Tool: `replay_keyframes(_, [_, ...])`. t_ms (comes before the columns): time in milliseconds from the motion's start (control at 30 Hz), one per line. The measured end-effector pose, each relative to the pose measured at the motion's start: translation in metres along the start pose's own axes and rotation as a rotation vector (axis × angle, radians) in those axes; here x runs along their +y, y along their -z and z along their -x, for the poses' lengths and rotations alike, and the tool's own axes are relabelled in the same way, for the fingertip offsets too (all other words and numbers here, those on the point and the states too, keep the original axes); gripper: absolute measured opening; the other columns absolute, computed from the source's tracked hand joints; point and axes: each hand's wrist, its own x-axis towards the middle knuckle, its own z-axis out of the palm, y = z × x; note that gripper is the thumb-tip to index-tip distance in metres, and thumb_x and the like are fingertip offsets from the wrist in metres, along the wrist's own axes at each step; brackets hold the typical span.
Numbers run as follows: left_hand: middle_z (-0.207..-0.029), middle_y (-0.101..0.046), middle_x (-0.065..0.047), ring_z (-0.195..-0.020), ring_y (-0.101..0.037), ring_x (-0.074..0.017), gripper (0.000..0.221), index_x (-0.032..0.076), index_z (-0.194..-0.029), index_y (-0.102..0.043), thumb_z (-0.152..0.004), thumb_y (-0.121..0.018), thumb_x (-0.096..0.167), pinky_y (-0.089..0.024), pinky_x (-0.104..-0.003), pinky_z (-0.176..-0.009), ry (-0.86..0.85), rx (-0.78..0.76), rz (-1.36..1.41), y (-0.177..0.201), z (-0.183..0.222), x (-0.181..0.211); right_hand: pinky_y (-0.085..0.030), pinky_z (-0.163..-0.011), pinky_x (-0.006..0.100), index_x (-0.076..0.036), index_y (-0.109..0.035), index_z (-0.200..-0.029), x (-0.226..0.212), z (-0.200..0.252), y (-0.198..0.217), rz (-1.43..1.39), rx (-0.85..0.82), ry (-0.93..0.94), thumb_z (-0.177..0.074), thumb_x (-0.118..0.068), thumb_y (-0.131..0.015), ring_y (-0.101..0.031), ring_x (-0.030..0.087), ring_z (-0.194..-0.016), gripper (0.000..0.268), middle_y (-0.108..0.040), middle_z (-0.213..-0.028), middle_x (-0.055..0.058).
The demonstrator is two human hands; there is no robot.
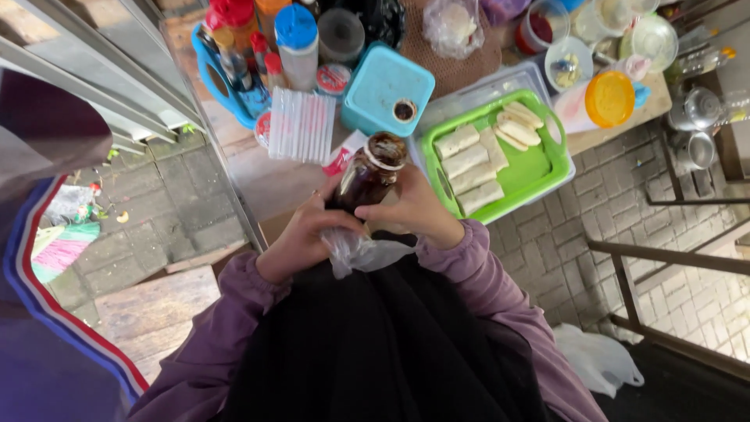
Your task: The person is pouring sauce into small plastic bags, tying them, and assembling cardboard boxes for food packaging.
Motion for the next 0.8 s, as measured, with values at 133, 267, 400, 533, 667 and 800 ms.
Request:
replay_keyframes(133, [-0.104,-0.072,-0.008,-0.111,-0.067,-0.0209,0.014,0.014,-0.100,-0.076,-0.090,-0.075,0.024,-0.052,-0.035,-0.089,0.301,0.156,0.117,0.004,0.006,0.029,-0.054,-0.101,0.047,0.007,-0.062,-0.126,0.029,0.035,-0.007,-0.106,0.259,0.075,-0.080,-0.004,-0.081,-0.065,0.030,-0.113,0.051,-0.067,-0.118,0.022])
replay_keyframes(267, [-0.118,-0.066,-0.012,-0.110,-0.057,-0.0201,0.025,0.008,-0.117,-0.066,-0.095,-0.057,0.000,-0.043,-0.034,-0.099,0.486,0.485,0.063,0.031,0.058,-0.032,-0.057,-0.098,0.046,-0.002,-0.069,-0.121,0.104,0.080,0.002,0.195,0.472,-0.183,-0.062,-0.022,-0.103,-0.070,0.033,-0.111,0.071,-0.074,-0.111,0.019])
replay_keyframes(400, [-0.094,-0.060,-0.005,-0.087,-0.054,-0.0148,0.030,0.006,-0.104,-0.060,-0.089,-0.041,-0.010,-0.043,-0.027,-0.081,0.603,0.622,0.135,0.022,0.063,-0.017,-0.058,-0.099,0.049,-0.006,-0.060,-0.124,0.136,0.089,-0.008,0.491,0.621,-0.389,-0.066,-0.031,-0.098,-0.067,0.042,-0.114,0.073,-0.072,-0.116,0.022])
replay_keyframes(533, [-0.083,-0.055,-0.004,-0.075,-0.057,-0.0131,0.040,0.006,-0.105,-0.059,-0.074,-0.038,-0.008,-0.052,-0.027,-0.063,0.608,0.639,0.206,0.016,0.076,-0.040,-0.056,-0.101,0.049,-0.010,-0.057,-0.127,0.188,0.093,-0.010,0.444,0.684,-0.401,-0.071,-0.036,-0.097,-0.065,0.040,-0.121,0.074,-0.070,-0.123,0.019])
replay_keyframes(667, [-0.085,-0.052,-0.002,-0.078,-0.054,-0.0119,0.043,0.005,-0.104,-0.059,-0.069,-0.037,-0.009,-0.047,-0.023,-0.066,0.620,0.641,0.197,0.007,0.074,-0.028,-0.055,-0.105,0.043,-0.005,-0.054,-0.135,0.231,0.094,-0.008,0.393,0.695,-0.397,-0.073,-0.029,-0.097,-0.059,0.040,-0.129,0.079,-0.065,-0.131,0.024])
replay_keyframes(800, [-0.088,-0.053,-0.001,-0.082,-0.051,-0.0114,0.040,0.005,-0.103,-0.057,-0.071,-0.038,-0.010,-0.041,-0.024,-0.069,0.599,0.618,0.160,0.003,0.074,-0.021,-0.047,-0.112,0.053,0.004,-0.042,-0.145,0.214,0.103,-0.012,0.350,0.639,-0.268,-0.075,-0.027,-0.096,-0.049,0.047,-0.136,0.093,-0.053,-0.141,0.031])
